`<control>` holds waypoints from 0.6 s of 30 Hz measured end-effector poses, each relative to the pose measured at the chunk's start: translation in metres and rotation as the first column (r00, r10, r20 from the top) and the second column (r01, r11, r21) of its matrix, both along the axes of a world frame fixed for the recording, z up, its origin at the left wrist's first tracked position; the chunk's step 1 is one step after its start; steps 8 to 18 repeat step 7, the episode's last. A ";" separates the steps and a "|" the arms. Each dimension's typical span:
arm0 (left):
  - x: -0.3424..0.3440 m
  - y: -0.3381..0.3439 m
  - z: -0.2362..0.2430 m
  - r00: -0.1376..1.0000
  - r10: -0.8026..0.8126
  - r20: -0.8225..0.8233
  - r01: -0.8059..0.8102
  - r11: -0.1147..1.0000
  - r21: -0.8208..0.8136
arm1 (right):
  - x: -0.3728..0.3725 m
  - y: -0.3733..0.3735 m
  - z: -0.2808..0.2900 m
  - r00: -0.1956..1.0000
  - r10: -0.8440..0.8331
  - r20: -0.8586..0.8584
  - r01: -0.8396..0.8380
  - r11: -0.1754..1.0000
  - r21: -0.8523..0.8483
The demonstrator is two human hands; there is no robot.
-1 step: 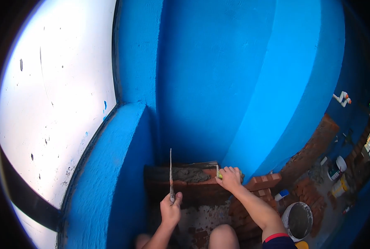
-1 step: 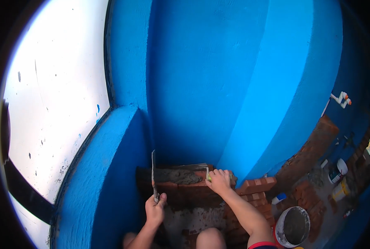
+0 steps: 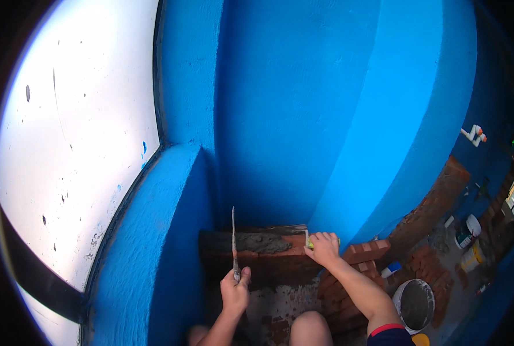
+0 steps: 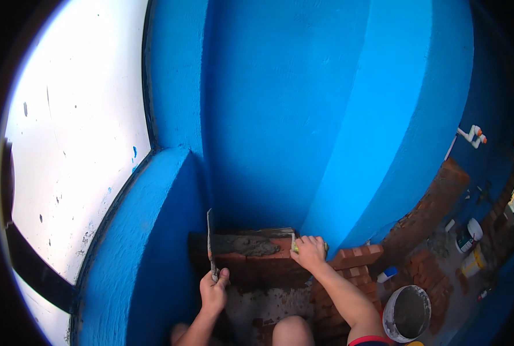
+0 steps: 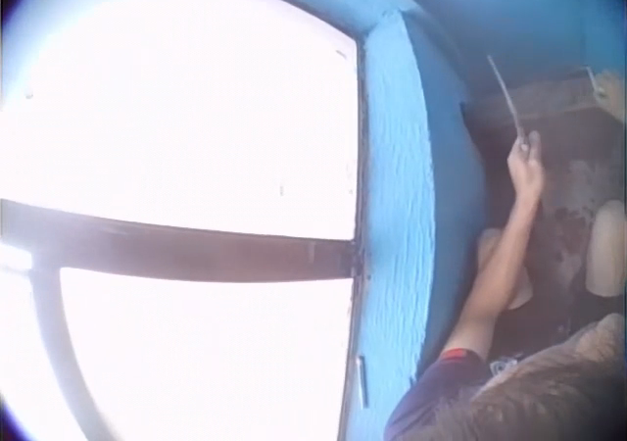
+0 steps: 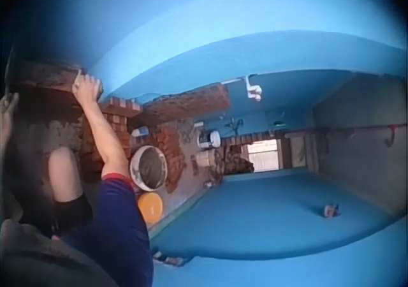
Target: The person builds a brick structure by scooping mortar from a bucket with a trowel, spreading the mortar onto the surface, and placing and tapping bricks into position.
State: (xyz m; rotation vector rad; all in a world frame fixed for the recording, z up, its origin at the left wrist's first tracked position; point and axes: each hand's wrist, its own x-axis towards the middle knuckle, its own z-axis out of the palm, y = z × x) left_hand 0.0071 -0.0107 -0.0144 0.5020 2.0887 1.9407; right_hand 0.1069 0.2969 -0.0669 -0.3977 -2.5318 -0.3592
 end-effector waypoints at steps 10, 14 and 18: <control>-0.007 0.002 -0.023 0.995 -0.044 0.088 0.029 0.986 0.165 | 0.186 0.010 0.044 0.952 -0.277 -0.132 0.279 0.960 -0.002; -0.007 0.002 -0.023 0.995 -0.044 0.088 0.029 0.986 0.165 | 0.186 0.010 0.044 0.952 -0.277 -0.132 0.279 0.960 -0.002; -0.007 0.002 -0.023 0.995 -0.044 0.088 0.029 0.986 0.165 | 0.186 0.010 0.044 0.952 -0.277 -0.132 0.279 0.960 -0.002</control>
